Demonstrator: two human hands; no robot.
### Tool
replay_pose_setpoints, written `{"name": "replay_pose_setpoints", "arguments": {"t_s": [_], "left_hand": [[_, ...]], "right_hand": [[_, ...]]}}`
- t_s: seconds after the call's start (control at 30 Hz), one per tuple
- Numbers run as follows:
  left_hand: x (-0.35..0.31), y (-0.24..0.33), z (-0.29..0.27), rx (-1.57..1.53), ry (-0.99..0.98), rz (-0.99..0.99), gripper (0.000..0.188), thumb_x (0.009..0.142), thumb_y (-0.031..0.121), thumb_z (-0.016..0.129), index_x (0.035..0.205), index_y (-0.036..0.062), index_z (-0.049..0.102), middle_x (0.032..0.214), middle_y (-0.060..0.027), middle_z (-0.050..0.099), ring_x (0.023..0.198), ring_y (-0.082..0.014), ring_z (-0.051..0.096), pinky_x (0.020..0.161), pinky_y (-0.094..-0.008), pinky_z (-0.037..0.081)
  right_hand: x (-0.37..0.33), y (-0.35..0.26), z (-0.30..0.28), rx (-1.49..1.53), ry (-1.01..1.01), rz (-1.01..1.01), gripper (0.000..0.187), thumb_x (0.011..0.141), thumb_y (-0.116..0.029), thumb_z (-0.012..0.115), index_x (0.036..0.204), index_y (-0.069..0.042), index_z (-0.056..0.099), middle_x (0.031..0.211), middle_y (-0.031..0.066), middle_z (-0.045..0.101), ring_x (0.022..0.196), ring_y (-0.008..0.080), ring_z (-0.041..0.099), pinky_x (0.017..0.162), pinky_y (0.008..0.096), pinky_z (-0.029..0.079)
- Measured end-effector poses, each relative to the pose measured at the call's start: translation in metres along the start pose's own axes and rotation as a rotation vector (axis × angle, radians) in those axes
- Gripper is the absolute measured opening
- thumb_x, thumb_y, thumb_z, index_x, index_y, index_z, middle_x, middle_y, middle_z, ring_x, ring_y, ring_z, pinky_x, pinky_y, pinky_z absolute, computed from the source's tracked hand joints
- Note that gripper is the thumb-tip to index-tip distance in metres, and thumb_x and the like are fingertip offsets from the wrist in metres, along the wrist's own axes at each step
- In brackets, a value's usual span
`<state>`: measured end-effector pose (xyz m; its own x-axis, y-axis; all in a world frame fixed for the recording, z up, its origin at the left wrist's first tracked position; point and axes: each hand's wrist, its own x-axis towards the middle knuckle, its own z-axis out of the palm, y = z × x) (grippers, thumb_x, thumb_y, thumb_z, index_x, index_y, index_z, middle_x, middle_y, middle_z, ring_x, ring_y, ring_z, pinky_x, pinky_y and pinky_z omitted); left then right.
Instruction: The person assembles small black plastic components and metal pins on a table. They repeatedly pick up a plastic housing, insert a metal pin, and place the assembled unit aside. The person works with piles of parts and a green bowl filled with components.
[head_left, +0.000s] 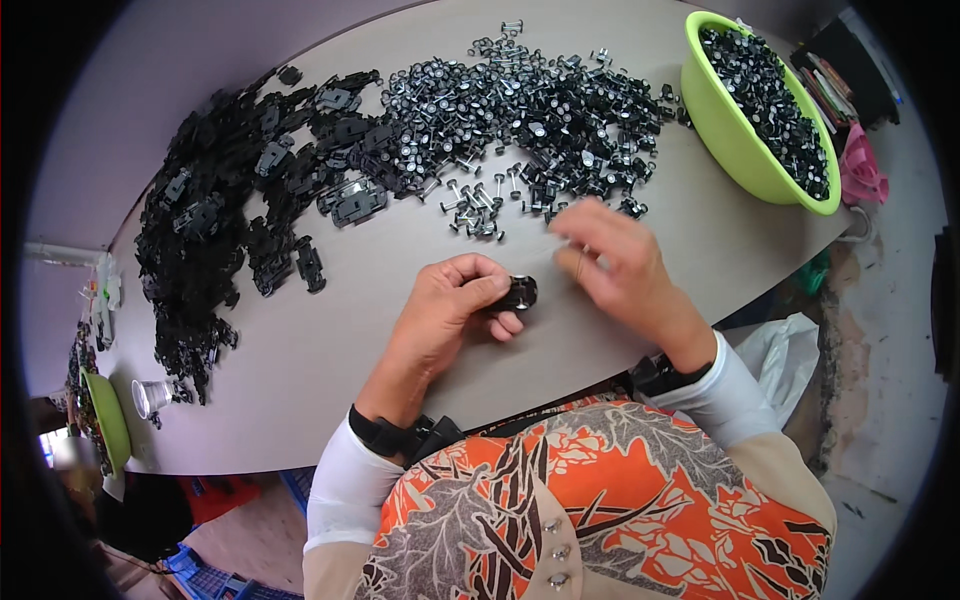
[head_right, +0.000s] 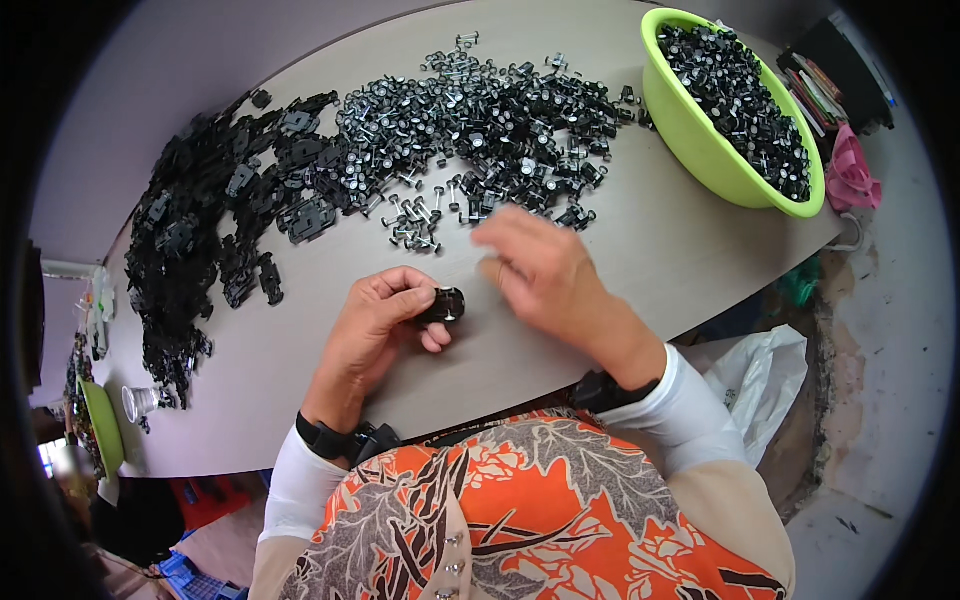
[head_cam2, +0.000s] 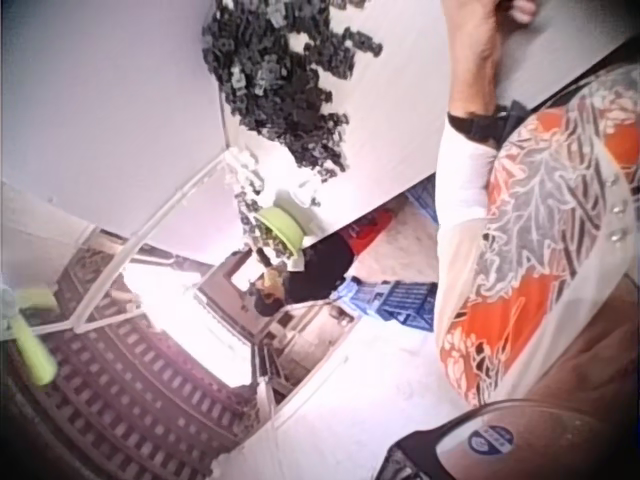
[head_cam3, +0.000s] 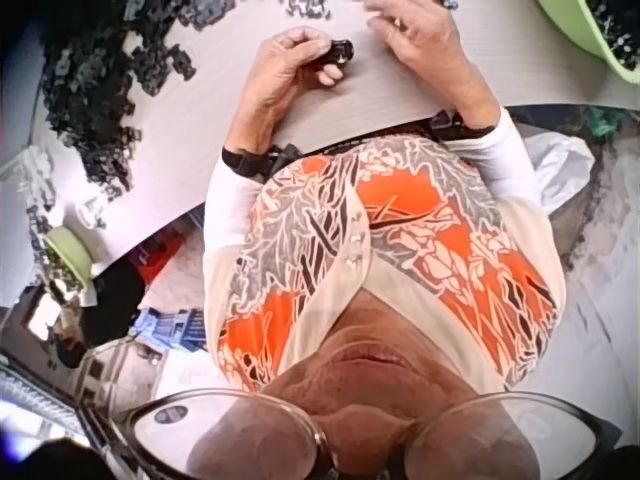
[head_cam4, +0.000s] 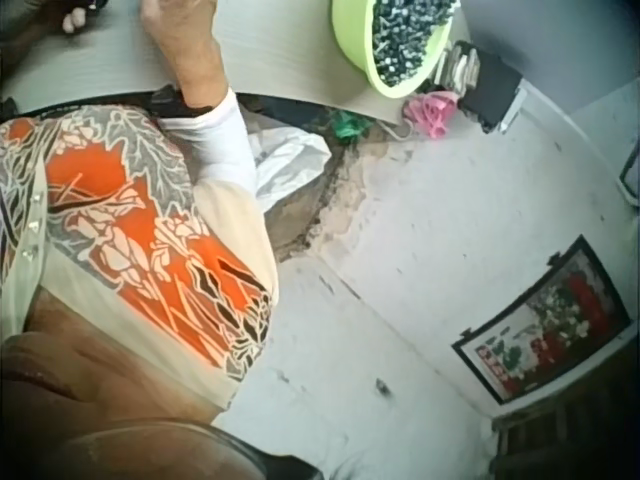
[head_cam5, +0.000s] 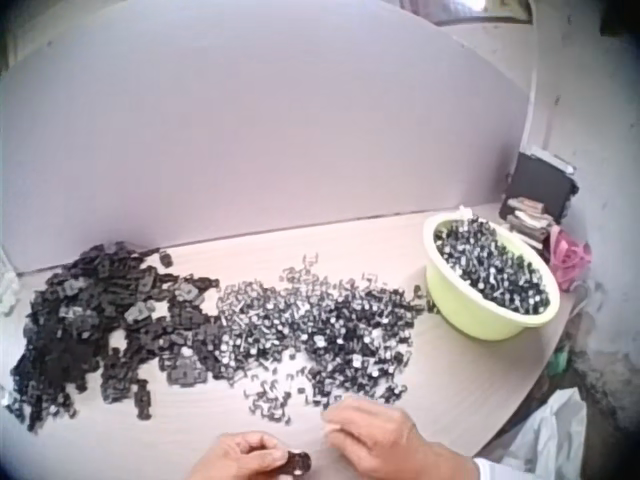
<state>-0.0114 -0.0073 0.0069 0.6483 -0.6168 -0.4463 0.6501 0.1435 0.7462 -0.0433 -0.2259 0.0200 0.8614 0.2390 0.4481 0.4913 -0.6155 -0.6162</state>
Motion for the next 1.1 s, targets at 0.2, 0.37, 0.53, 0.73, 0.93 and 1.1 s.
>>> {"name": "replay_pose_setpoints", "arguments": {"t_s": [0.2, 0.37, 0.53, 0.73, 0.93, 1.1], "left_hand": [[-0.003, 0.005, -0.003, -0.010, 0.011, -0.022, 0.027, 0.093, 0.019, 0.058, 0.107, -0.0048, 0.058, 0.089, -0.0144, 0.067, 0.070, -0.0209, 0.069, 0.061, -0.0288, 0.058], [-0.001, 0.006, -0.007, -0.221, -0.061, -0.067, 0.046, 0.098, 0.031, 0.050, 0.113, -0.0115, 0.055, 0.102, -0.0212, 0.064, 0.082, -0.0313, 0.069, 0.069, -0.0344, 0.060], [0.001, -0.003, -0.009, -0.350, -0.228, -0.075, 0.047, 0.099, 0.028, 0.045, 0.118, -0.0149, 0.051, 0.108, -0.0240, 0.062, 0.094, -0.0338, 0.066, 0.084, -0.0409, 0.057], [-0.004, -0.003, -0.006, -0.295, -0.228, -0.051, 0.042, 0.097, 0.021, 0.049, 0.121, -0.0128, 0.050, 0.111, -0.0219, 0.062, 0.097, -0.0304, 0.066, 0.085, -0.0401, 0.057], [-0.003, -0.008, -0.012, -0.268, -0.213, -0.030, 0.025, 0.094, 0.020, 0.058, 0.101, -0.0034, 0.058, 0.096, -0.0142, 0.065, 0.088, -0.0252, 0.068, 0.078, -0.0346, 0.059], [-0.005, -0.006, -0.006, -0.165, -0.153, -0.028, 0.021, 0.094, 0.021, 0.058, 0.090, 0.0003, 0.057, 0.089, -0.0111, 0.064, 0.083, -0.0231, 0.068, 0.074, -0.0340, 0.059]], "right_hand": [[0.013, 0.017, 0.013, -0.317, -0.123, -0.008, 0.024, 0.072, 0.006, 0.058, 0.094, -0.002, 0.059, 0.090, 0.0119, 0.058, 0.080, 0.0275, 0.059, 0.066, 0.0350, 0.049], [0.001, -0.002, 0.001, 0.270, -0.060, 0.294, 0.029, 0.075, 0.010, 0.057, 0.101, -0.001, 0.061, 0.088, 0.0084, 0.056, 0.078, 0.0158, 0.058, 0.062, 0.0252, 0.048], [-0.002, -0.032, 0.018, 0.412, -0.037, 0.058, 0.018, 0.075, 0.011, 0.058, 0.089, 0.001, 0.062, 0.085, 0.0086, 0.055, 0.067, 0.0167, 0.057, 0.058, 0.0275, 0.046], [-0.010, -0.029, 0.021, 0.162, -0.049, -0.030, 0.015, 0.072, 0.008, 0.061, 0.084, -0.001, 0.059, 0.085, 0.0101, 0.054, 0.066, 0.0251, 0.058, 0.057, 0.0334, 0.047], [-0.009, -0.035, 0.019, 0.089, -0.069, -0.077, 0.018, 0.068, 0.007, 0.062, 0.083, -0.002, 0.058, 0.086, 0.0103, 0.052, 0.067, 0.0259, 0.058, 0.057, 0.0348, 0.048], [-0.004, -0.042, 0.016, -0.028, -0.173, -0.110, 0.015, 0.068, 0.003, 0.066, 0.078, -0.002, 0.055, 0.083, 0.0105, 0.048, 0.068, 0.0270, 0.057, 0.057, 0.0362, 0.048]]}}
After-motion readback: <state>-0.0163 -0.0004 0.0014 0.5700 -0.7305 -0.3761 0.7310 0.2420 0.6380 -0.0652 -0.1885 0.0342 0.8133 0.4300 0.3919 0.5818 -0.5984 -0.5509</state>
